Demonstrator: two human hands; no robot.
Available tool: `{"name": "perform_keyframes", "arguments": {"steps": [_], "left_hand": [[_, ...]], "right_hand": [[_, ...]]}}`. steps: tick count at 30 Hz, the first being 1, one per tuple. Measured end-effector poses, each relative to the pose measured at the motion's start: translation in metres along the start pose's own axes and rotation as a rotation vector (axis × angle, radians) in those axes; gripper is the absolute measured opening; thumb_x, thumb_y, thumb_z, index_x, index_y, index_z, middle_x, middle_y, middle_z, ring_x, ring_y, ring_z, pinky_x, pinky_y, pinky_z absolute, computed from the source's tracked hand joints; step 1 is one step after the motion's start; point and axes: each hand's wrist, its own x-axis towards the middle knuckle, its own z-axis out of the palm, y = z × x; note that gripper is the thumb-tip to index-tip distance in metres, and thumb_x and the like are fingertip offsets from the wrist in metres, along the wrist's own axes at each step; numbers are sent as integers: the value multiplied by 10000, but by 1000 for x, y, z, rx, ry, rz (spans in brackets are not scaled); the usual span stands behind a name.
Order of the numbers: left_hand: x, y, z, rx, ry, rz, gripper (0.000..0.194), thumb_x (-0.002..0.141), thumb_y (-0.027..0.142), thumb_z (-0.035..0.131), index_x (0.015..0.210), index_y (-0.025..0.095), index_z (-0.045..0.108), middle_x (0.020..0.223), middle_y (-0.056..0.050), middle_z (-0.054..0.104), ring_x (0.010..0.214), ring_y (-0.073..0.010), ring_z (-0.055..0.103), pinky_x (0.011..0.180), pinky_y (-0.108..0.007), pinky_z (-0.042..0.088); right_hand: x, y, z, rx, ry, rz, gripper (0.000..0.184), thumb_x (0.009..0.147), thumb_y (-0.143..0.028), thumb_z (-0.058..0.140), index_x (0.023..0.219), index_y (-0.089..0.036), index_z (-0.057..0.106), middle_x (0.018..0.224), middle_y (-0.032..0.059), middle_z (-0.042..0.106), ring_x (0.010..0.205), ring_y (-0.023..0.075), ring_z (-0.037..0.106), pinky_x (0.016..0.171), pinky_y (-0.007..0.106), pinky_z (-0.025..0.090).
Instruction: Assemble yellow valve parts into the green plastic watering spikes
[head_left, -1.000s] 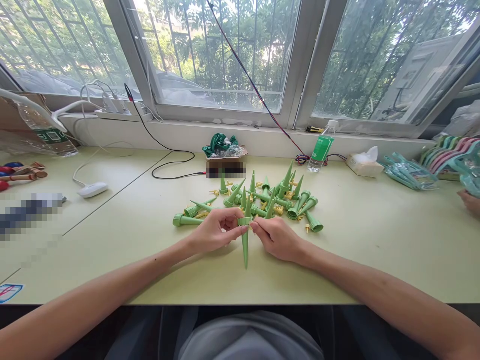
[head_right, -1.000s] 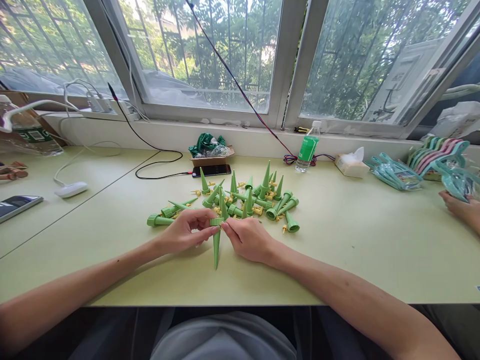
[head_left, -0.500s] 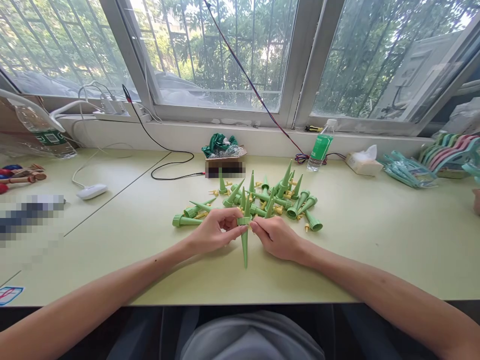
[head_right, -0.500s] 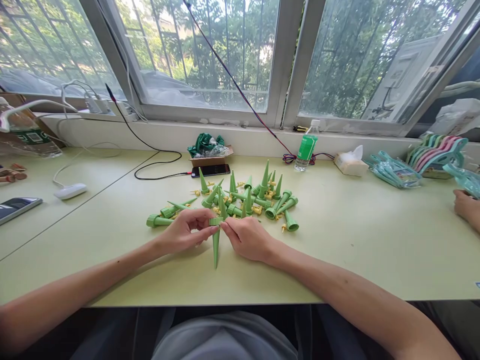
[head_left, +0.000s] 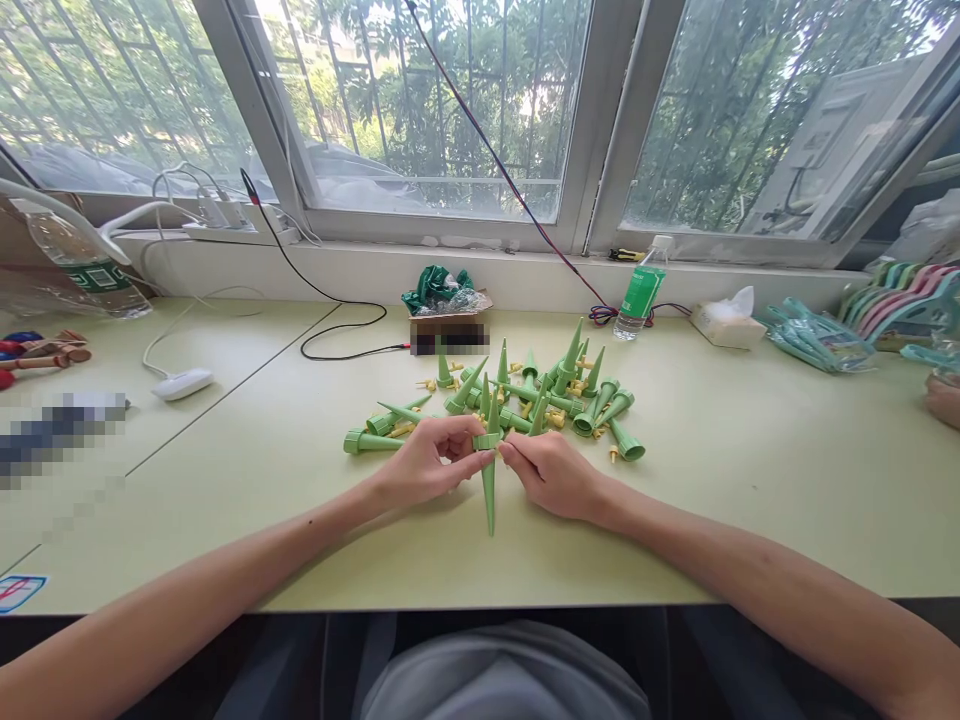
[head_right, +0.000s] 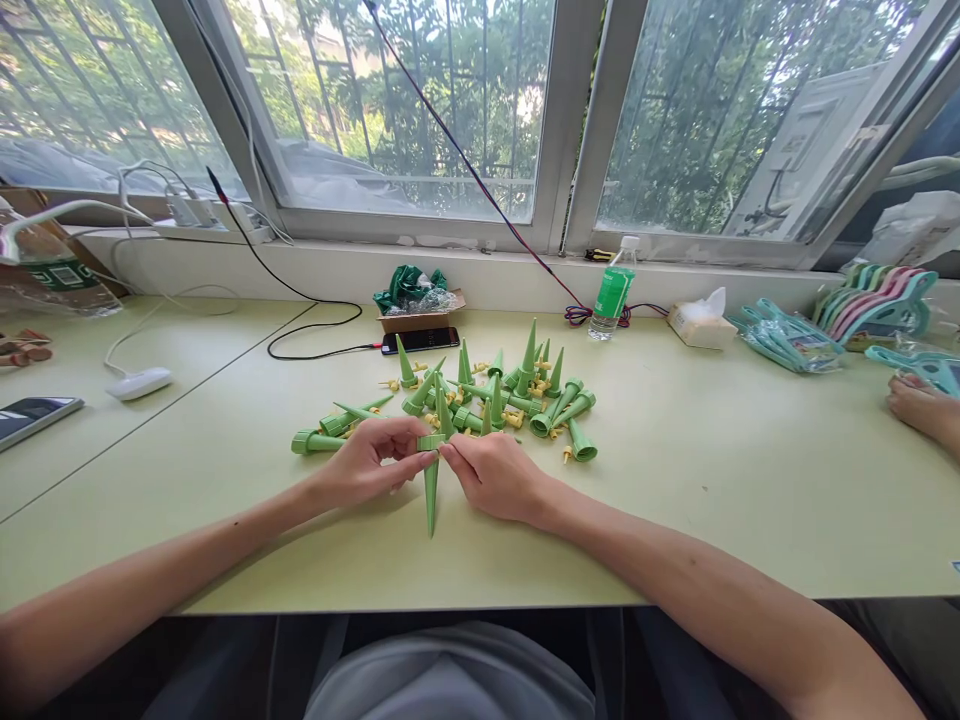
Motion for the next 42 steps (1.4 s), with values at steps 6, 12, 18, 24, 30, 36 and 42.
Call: {"name": "perform_keyframes", "arguments": {"steps": [6, 12, 18, 24, 30, 36, 42], "left_hand": [[0, -1, 0, -4, 2, 6, 252, 881, 389, 689, 879, 145, 624, 534, 70, 461, 442, -67, 463, 423, -185, 351], [0, -3, 1, -21, 10, 9, 263, 879, 399, 694, 900, 146, 626, 529, 69, 482, 437, -68, 463, 416, -186, 367], [0, -2, 0, -30, 1, -3, 269, 879, 407, 694, 889, 150, 615, 528, 72, 480, 426, -69, 473, 417, -191, 371], [0, -1, 1, -40, 0, 3, 250, 886, 379, 690, 908, 143, 611, 529, 79, 466, 415, -65, 469, 417, -193, 355], [0, 1, 1, 10, 20, 46, 230, 887, 358, 687, 893, 136, 627, 539, 72, 465, 446, -64, 449, 437, -198, 357], [0, -1, 0, 57, 19, 74, 202, 895, 325, 675, 882, 127, 639, 553, 64, 476, 471, -64, 441, 459, -201, 356], [0, -4, 0, 77, 31, 104, 181, 896, 304, 674, 888, 125, 642, 557, 67, 462, 486, -64, 427, 467, -201, 352]], "right_hand": [[0, -1, -1, 12, -2, -6, 367, 1044, -303, 360, 688, -214, 349, 582, -58, 315, 499, 98, 262, 536, 257, 233], [0, 0, -1, -30, -2, -8, 370, 1049, -292, 368, 688, -212, 380, 581, -55, 330, 498, 98, 276, 532, 252, 241], [0, 0, -1, -5, -4, -1, 370, 1045, -311, 355, 688, -216, 352, 584, -55, 318, 504, 101, 270, 539, 253, 237], [0, -1, -1, 25, 1, -5, 360, 1037, -310, 358, 691, -218, 323, 585, -57, 308, 506, 101, 256, 540, 258, 223], [0, -2, -1, 75, 5, 8, 359, 1038, -317, 356, 694, -218, 331, 579, -57, 315, 504, 101, 267, 541, 254, 230], [0, -1, -1, 114, 4, 9, 363, 1041, -328, 361, 698, -211, 376, 575, -55, 346, 503, 97, 321, 549, 251, 246], [0, 1, -1, 141, 5, 12, 372, 1044, -340, 364, 698, -207, 398, 569, -58, 350, 501, 94, 323, 544, 248, 253]]}}
